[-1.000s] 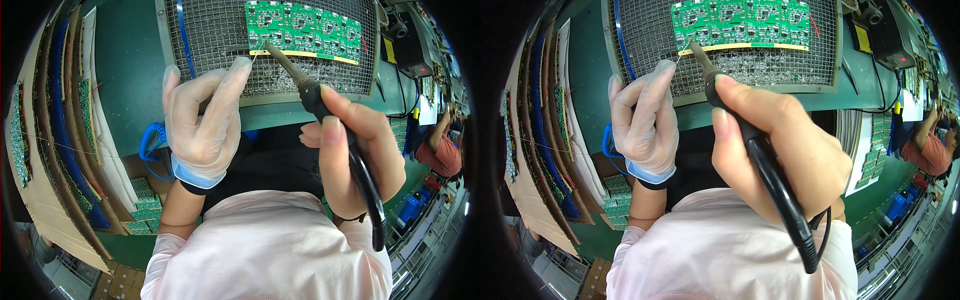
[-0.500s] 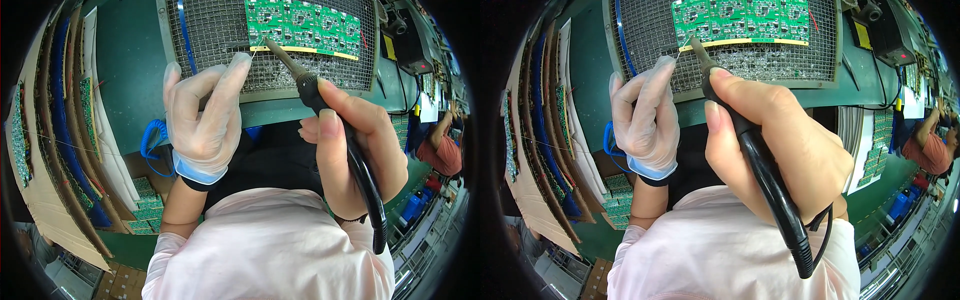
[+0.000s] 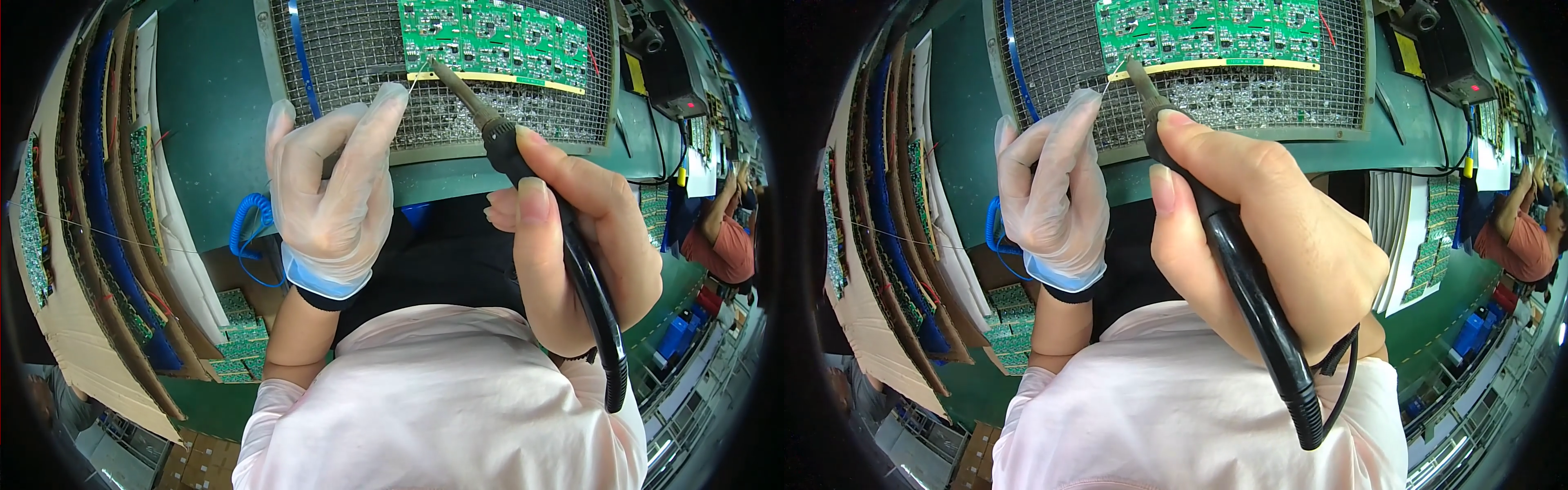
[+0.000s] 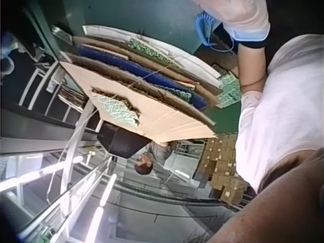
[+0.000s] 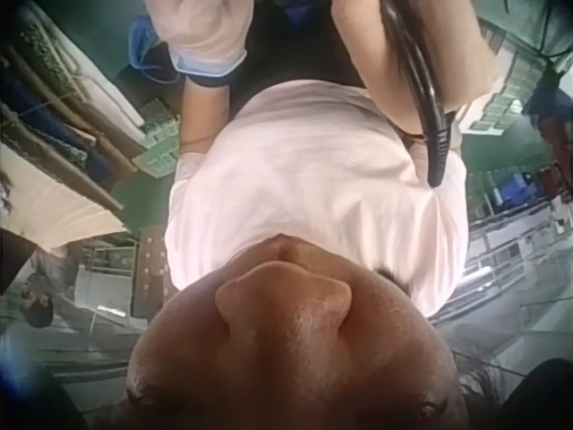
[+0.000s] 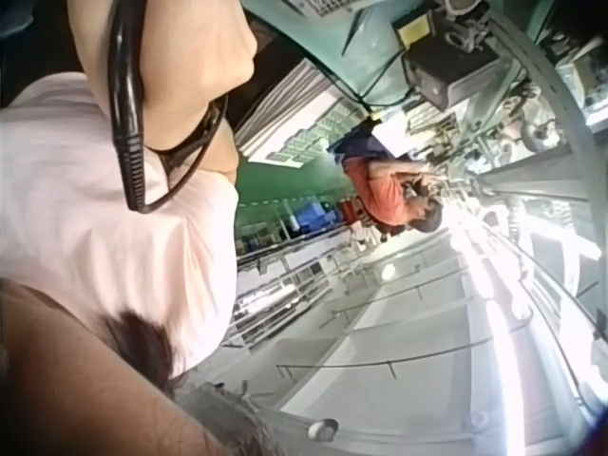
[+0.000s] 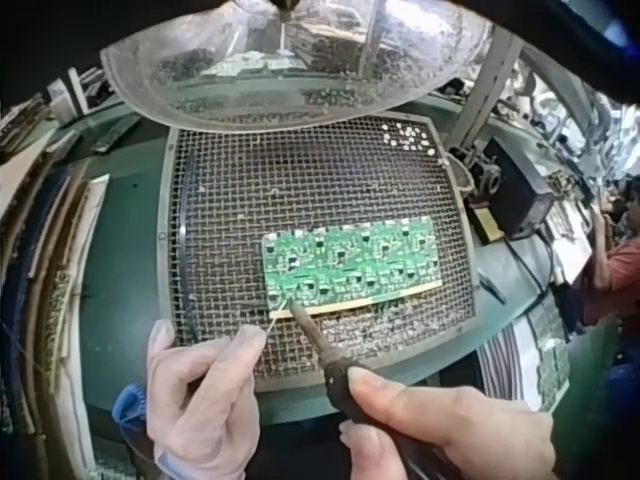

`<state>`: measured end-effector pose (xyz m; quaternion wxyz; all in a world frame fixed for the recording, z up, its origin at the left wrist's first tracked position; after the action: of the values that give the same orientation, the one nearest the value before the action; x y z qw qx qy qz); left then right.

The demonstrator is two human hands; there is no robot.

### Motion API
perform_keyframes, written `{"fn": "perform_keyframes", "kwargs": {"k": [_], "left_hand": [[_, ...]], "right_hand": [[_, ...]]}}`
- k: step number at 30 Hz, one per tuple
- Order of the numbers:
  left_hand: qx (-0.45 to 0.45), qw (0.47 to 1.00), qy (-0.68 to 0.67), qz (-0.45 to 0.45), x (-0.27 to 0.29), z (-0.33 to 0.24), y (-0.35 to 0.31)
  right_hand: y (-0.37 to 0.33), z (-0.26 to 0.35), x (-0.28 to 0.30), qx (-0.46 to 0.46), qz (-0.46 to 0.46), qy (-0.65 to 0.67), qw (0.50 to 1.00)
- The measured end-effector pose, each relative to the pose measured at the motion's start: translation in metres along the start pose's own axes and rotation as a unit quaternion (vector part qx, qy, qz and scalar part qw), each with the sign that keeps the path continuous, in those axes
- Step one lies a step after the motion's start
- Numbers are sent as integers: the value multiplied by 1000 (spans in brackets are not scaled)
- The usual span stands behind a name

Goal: The person picks up a circuit board, places it on a metal grate, and solders components onto it using a soldering iron and wire. They then turn the board over to inspect it before placing it onto a stack of cardboard.

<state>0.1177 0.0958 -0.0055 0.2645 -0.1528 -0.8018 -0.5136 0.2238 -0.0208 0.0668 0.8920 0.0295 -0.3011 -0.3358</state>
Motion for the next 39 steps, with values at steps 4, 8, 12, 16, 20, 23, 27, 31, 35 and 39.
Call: {"fn": "perform_keyframes", "kwargs": {"k": [4,8,12,16,20,23,27,31,35,39], "left_hand": [[1,1000,-2,-3,0,0,0],[-3,1000,-1,-10,0,1,-1],[-5,1000,-1,-15,1,-1,-1],[13,1000,7,0,3,0,0],[10,1000,1,-21,1,1,-2],[4,1000,-2,-31,3,0,-2],[4,1000,10,-27,4,1,-3],[2,999,11,-33,2,-3,0],[-1,999,23,-24,2,-5,0],[5,1000,17,-12,2,-4,1]], "right_hand": [[0,-1,0,-23,7,-1,1000],[-2,1,-2,35,10,3,999],[-5,0,0,38,7,-7,999],[-11,-1,11,75,2,11,997],[-17,-19,31,79,-90,59,991],[-17,-32,50,52,-154,49,985],[-15,-48,64,39,-190,36,980],[0,-72,121,76,-320,-52,943],[31,-116,165,114,-336,-15,935],[48,-146,157,2,-208,-110,972]]}}
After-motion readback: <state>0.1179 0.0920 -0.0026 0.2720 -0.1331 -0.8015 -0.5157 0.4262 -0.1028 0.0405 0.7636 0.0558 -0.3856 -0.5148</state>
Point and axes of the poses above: each hand's wrist, its own y-axis towards the middle knuckle, its own x-axis out of the back of the hand, z = x × y, the point moved 9 cm from there along y, towards the middle knuckle, and after that the axes turned 10 degrees about y, right-handed, at the moved point
